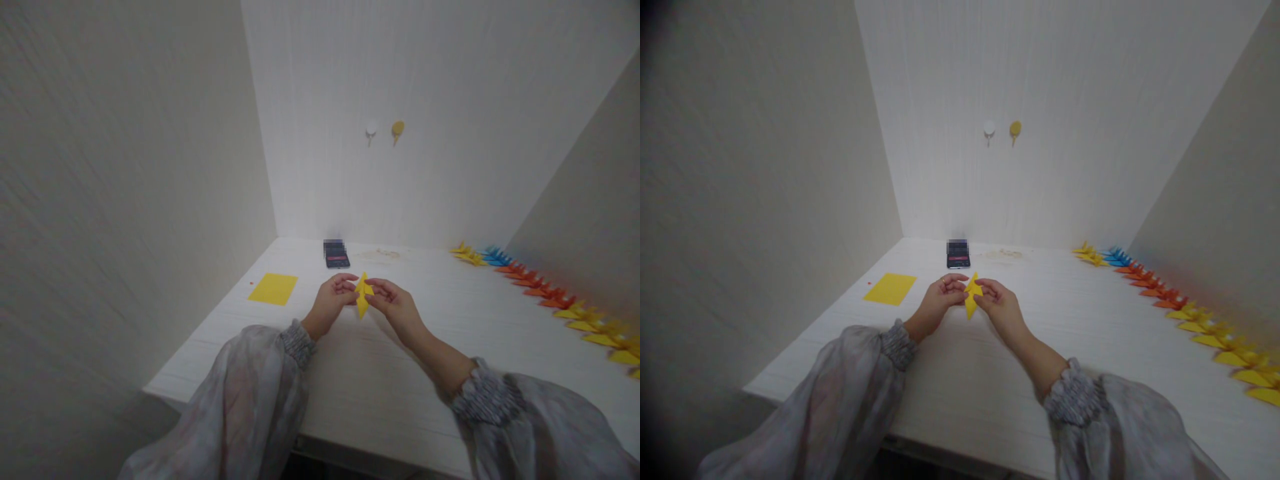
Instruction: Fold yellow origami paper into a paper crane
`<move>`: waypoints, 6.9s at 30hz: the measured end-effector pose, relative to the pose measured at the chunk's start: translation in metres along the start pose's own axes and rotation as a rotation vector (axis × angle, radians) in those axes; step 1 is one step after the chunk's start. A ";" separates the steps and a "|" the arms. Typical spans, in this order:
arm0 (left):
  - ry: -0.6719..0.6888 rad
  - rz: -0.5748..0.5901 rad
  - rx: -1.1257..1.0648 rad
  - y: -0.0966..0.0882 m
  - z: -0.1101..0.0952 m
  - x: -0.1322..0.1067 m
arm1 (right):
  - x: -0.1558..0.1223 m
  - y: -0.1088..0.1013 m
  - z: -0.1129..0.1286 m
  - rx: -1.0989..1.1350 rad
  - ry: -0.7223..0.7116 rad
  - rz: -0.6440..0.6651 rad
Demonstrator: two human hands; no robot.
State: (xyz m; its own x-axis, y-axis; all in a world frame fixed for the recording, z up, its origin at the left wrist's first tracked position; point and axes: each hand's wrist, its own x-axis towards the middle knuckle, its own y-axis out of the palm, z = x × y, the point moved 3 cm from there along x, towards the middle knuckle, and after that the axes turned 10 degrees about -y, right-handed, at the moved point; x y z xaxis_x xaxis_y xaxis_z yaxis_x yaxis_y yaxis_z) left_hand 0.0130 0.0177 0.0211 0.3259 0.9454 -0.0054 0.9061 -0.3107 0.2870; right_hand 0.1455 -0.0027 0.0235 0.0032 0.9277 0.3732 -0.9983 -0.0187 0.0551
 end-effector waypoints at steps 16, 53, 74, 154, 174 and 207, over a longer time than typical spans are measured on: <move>-0.142 0.000 0.016 -0.002 0.008 0.002 | 0.004 -0.005 0.003 0.032 -0.023 0.013; -0.190 0.059 0.043 -0.003 0.017 0.000 | -0.003 -0.004 -0.010 0.129 0.204 -0.012; 0.223 -0.015 1.363 -0.010 0.004 -0.001 | 0.003 -0.014 -0.019 -0.866 -0.212 0.446; 0.398 0.275 1.825 -0.003 0.006 -0.016 | -0.001 -0.013 -0.017 -0.962 -0.374 0.798; 0.338 0.229 1.717 -0.005 0.004 -0.018 | 0.002 -0.018 -0.017 -1.012 -0.262 0.640; -0.136 -0.004 -0.057 -0.009 0.012 0.004 | 0.002 -0.008 -0.019 -0.208 -0.145 0.288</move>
State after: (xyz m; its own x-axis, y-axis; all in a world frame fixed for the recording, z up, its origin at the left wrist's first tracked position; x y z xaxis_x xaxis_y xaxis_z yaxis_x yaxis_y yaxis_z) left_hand 0.0097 0.0233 0.0074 0.3591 0.9234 -0.1353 0.8921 -0.2971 0.3403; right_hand 0.1519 0.0066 0.0059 -0.2857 0.8328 0.4741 -0.9500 -0.1810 -0.2545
